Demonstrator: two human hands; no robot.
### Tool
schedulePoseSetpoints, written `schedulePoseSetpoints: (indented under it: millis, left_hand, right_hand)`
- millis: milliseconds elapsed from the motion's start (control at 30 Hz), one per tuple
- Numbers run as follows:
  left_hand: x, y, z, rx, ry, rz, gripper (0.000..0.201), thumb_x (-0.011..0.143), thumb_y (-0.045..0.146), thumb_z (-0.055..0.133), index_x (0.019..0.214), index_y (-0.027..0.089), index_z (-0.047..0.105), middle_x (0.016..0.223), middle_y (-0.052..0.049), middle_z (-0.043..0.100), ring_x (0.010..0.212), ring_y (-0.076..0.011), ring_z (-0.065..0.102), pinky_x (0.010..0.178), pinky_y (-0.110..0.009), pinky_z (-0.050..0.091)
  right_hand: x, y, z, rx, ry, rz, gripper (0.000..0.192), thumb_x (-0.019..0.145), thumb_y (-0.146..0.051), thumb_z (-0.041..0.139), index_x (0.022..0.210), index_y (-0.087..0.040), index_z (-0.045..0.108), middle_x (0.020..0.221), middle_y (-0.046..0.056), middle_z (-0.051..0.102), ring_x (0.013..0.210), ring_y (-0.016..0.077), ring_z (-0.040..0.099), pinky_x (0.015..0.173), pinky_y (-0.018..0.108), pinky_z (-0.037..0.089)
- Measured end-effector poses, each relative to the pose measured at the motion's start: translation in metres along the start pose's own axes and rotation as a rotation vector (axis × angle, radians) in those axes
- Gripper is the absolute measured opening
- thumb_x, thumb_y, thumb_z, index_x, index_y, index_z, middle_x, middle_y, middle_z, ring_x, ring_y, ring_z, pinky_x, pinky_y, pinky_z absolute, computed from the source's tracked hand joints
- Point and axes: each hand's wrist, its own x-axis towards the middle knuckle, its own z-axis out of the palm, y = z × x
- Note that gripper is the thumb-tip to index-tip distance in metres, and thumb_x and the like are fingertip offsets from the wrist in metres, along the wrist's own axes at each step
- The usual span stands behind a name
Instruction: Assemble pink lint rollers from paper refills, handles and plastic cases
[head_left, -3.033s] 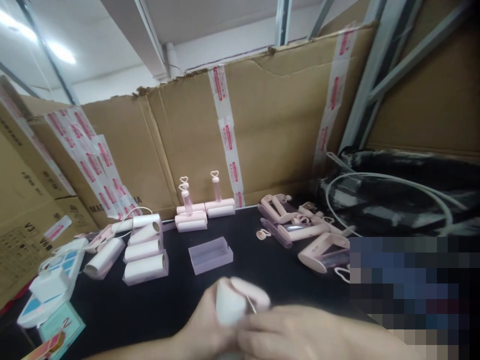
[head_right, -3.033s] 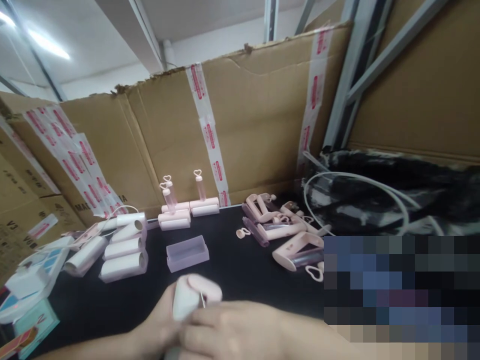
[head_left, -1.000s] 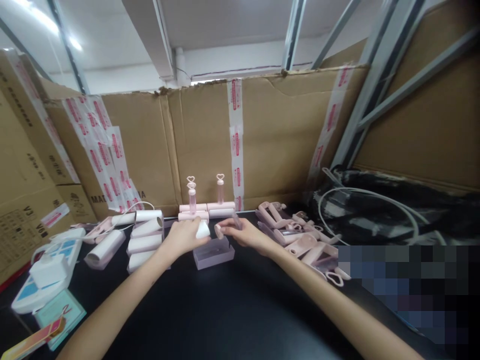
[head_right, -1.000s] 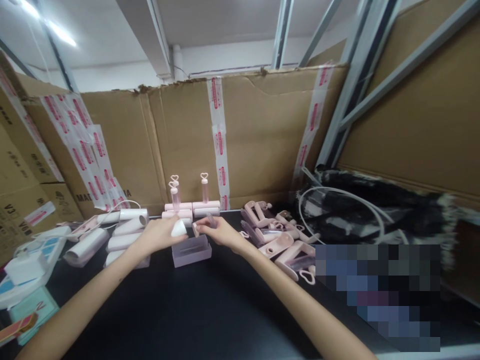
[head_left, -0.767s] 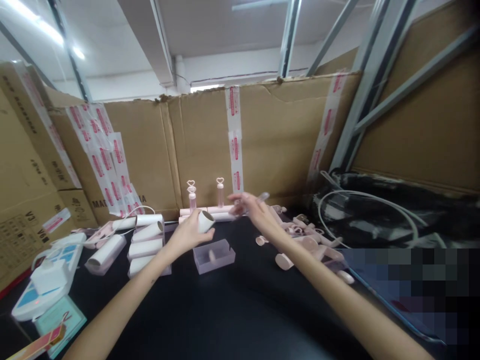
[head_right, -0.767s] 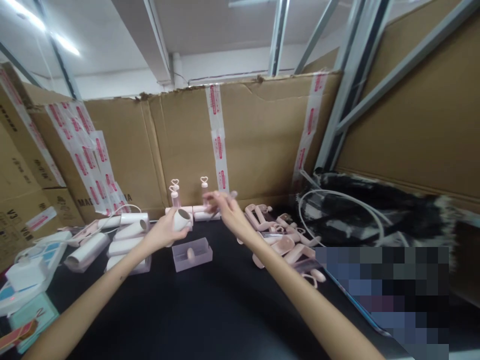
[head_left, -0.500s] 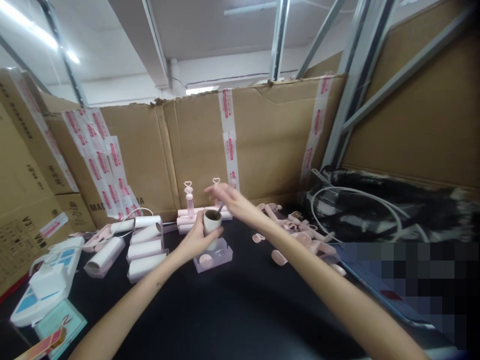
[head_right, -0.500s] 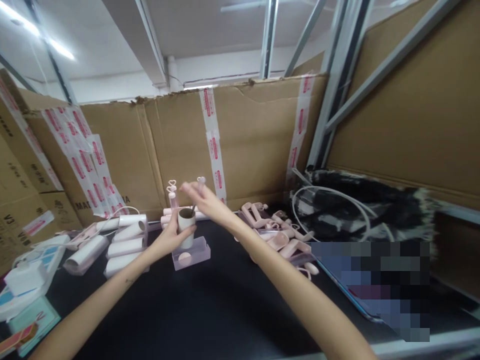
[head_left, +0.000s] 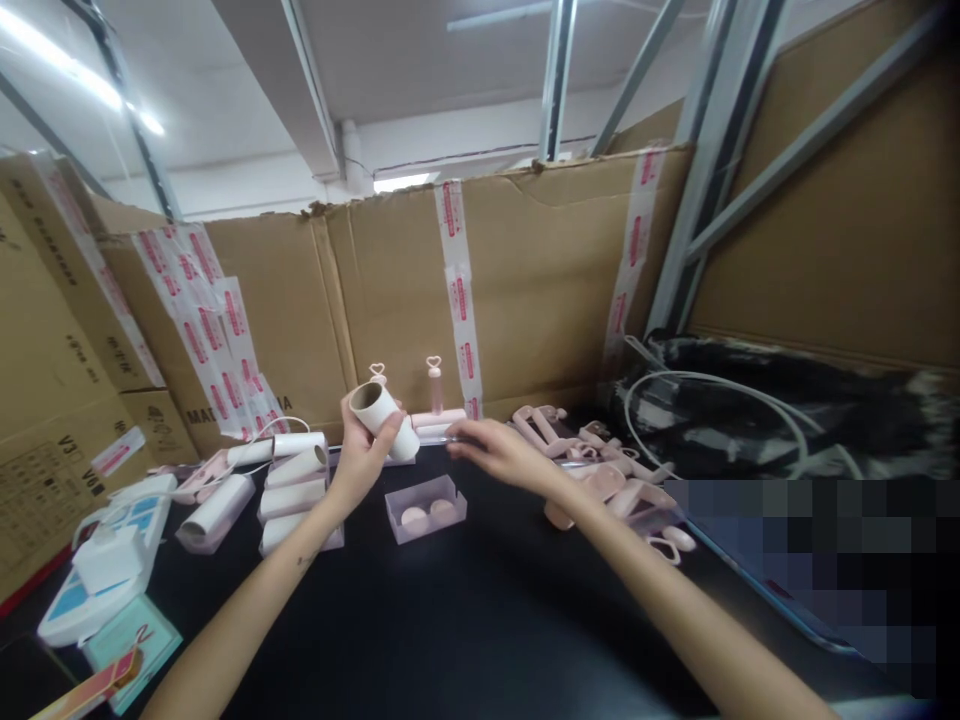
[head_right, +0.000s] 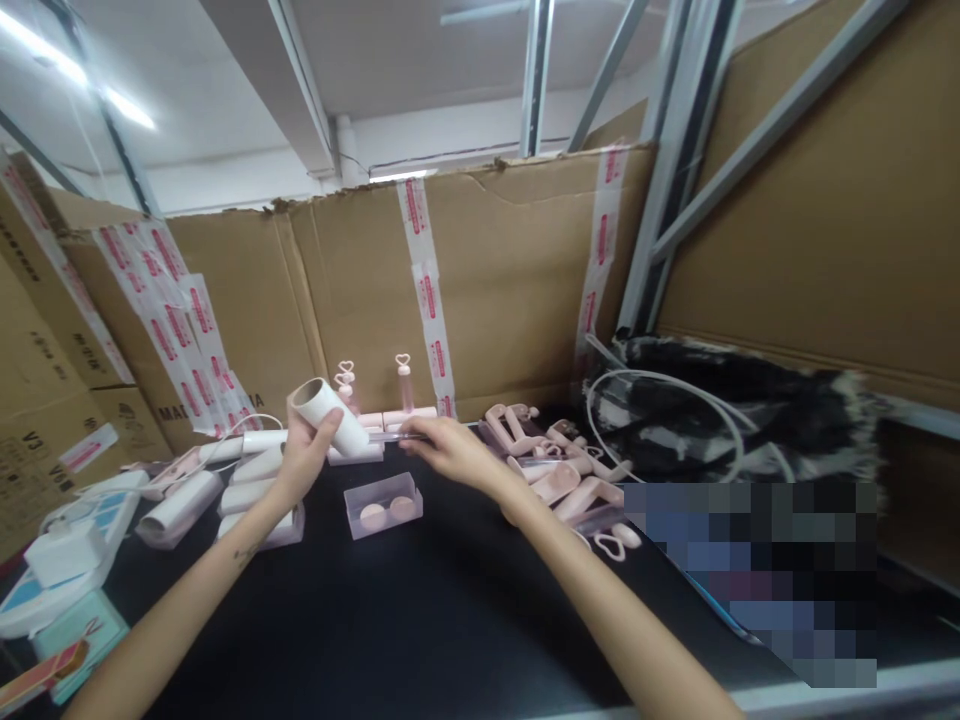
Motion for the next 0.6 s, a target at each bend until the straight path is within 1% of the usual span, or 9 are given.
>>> schedulePoseSetpoints:
  millis: [67, 133, 200, 267, 333, 400, 467, 533, 600]
  left_hand:
    - [-0.002, -0.002, -0.001, 0.165, -0.118, 0.037, 0.055, 0.082, 0.047, 0.052, 0.123, 0.022, 0.025, 0.111, -0.009, 0.057, 0.1, -0.019, 0.06, 0.087, -0.032, 0.046]
    - [-0.007, -0.006, 0.003, 0.479, -0.373, 0.067, 0.054, 0.083, 0.049, 0.05, 0.123, 0.021, 0.027, 0.116, -0.011, 0.057, 0.103, -0.0207, 0.059, 0.086, -0.033, 0.046]
    - [-0.016, -0.012, 0.009, 0.791, -0.665, 0.084, 0.05, 0.083, 0.05, 0.051, 0.119, 0.019, 0.037, 0.112, -0.01, 0.06, 0.101, -0.0243, 0.06, 0.084, -0.035, 0.047]
    - [-0.025, -0.018, 0.017, 0.974, -0.834, 0.095, 0.049, 0.08, 0.051, 0.055, 0.115, 0.017, 0.047, 0.107, -0.011, 0.063, 0.099, -0.0295, 0.06, 0.084, -0.04, 0.046]
    - [-0.033, -0.024, 0.025, 1.038, -0.866, 0.093, 0.06, 0.073, 0.055, 0.061, 0.115, 0.014, 0.051, 0.107, -0.015, 0.063, 0.1, -0.0341, 0.058, 0.083, -0.043, 0.045]
    - [-0.038, -0.027, 0.03, 1.101, -0.886, 0.081, 0.08, 0.065, 0.062, 0.064, 0.124, 0.011, 0.045, 0.11, -0.018, 0.061, 0.099, -0.0351, 0.058, 0.082, -0.042, 0.046]
    - [-0.038, -0.026, 0.032, 1.151, -0.898, 0.072, 0.092, 0.064, 0.065, 0.063, 0.133, 0.011, 0.036, 0.112, -0.018, 0.06, 0.098, -0.0334, 0.059, 0.081, -0.04, 0.046]
    - [-0.036, -0.023, 0.031, 1.191, -0.9, 0.069, 0.091, 0.067, 0.067, 0.059, 0.135, 0.012, 0.033, 0.113, -0.017, 0.06, 0.1, -0.0318, 0.059, 0.083, -0.039, 0.045]
    - [-0.032, -0.02, 0.025, 1.228, -0.889, 0.064, 0.086, 0.069, 0.068, 0.056, 0.132, 0.012, 0.039, 0.114, -0.018, 0.06, 0.105, -0.0333, 0.056, 0.091, -0.042, 0.04]
  right_hand:
    - [-0.005, 0.013, -0.014, -0.13, 0.08, 0.046, 0.018, 0.088, -0.031, 0.048, 0.09, -0.018, 0.061, 0.086, 0.009, 0.068, 0.086, 0.0234, 0.062, 0.08, 0.034, 0.043]
    - [-0.01, 0.025, -0.026, -0.24, 0.159, 0.095, 0.019, 0.088, -0.029, 0.046, 0.093, -0.017, 0.06, 0.085, 0.011, 0.068, 0.086, 0.0266, 0.062, 0.078, 0.036, 0.042]
    - [-0.013, 0.033, -0.033, -0.312, 0.218, 0.121, 0.023, 0.089, -0.028, 0.041, 0.098, -0.016, 0.059, 0.085, 0.013, 0.069, 0.085, 0.0279, 0.062, 0.075, 0.037, 0.043]
    - [-0.015, 0.035, -0.036, -0.343, 0.249, 0.111, 0.025, 0.091, -0.03, 0.039, 0.1, -0.017, 0.058, 0.088, 0.013, 0.069, 0.084, 0.0273, 0.063, 0.073, 0.036, 0.044]
    - [-0.016, 0.034, -0.036, -0.341, 0.263, 0.078, 0.024, 0.091, -0.031, 0.039, 0.1, -0.018, 0.058, 0.091, 0.011, 0.069, 0.085, 0.0257, 0.063, 0.074, 0.034, 0.045]
    - [-0.016, 0.032, -0.033, -0.323, 0.276, 0.041, 0.023, 0.091, -0.032, 0.041, 0.1, -0.02, 0.058, 0.093, 0.009, 0.069, 0.087, 0.0245, 0.063, 0.073, 0.032, 0.046]
    - [-0.015, 0.029, -0.029, -0.3, 0.292, 0.002, 0.023, 0.091, -0.032, 0.041, 0.1, -0.02, 0.058, 0.093, 0.008, 0.069, 0.088, 0.0239, 0.063, 0.074, 0.032, 0.046]
    - [-0.014, 0.027, -0.026, -0.283, 0.307, -0.036, 0.023, 0.091, -0.032, 0.041, 0.099, -0.02, 0.058, 0.092, 0.008, 0.07, 0.089, 0.0233, 0.063, 0.077, 0.032, 0.046]
    - [-0.015, 0.025, -0.024, -0.281, 0.322, -0.057, 0.023, 0.091, -0.032, 0.041, 0.099, -0.02, 0.059, 0.091, 0.008, 0.07, 0.09, 0.0234, 0.063, 0.079, 0.032, 0.046]
